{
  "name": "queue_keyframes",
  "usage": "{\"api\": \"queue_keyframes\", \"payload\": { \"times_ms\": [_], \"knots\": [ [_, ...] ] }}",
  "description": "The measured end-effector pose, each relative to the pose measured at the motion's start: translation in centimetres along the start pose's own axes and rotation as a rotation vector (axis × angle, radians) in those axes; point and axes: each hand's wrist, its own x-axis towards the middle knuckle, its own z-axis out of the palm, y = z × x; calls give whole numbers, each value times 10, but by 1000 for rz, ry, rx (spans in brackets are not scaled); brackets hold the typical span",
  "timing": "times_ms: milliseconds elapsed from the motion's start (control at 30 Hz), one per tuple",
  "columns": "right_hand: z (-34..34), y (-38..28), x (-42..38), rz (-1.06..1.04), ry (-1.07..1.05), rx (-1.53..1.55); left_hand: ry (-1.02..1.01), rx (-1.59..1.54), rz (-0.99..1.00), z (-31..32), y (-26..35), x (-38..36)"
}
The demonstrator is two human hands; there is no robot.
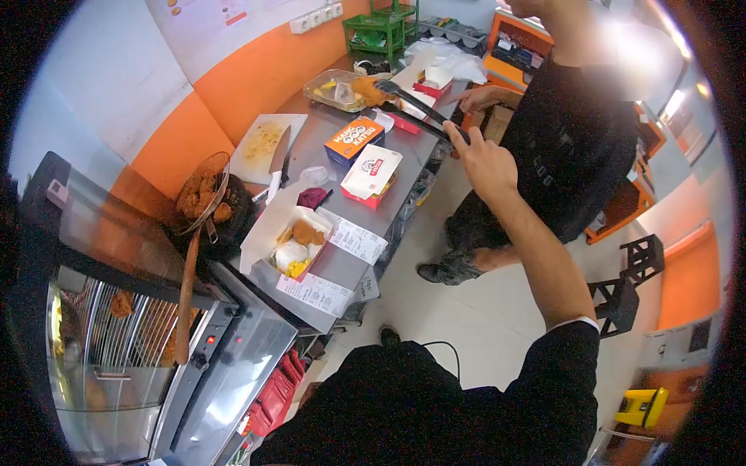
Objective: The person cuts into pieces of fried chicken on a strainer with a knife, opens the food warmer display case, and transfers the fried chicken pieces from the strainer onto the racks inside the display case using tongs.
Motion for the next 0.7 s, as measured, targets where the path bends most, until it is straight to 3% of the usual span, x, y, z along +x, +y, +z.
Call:
{"api": "queue_keyframes", "payload": {
  "times_ms": [367, 700],
  "knots": [
    [99, 44, 78, 151, -257, -116, 217, 106, -378, -11, -82, -22],
    [239, 121, 139, -202, -320, -262, 364, 45, -567, 97, -19, 68]
  ]
}}
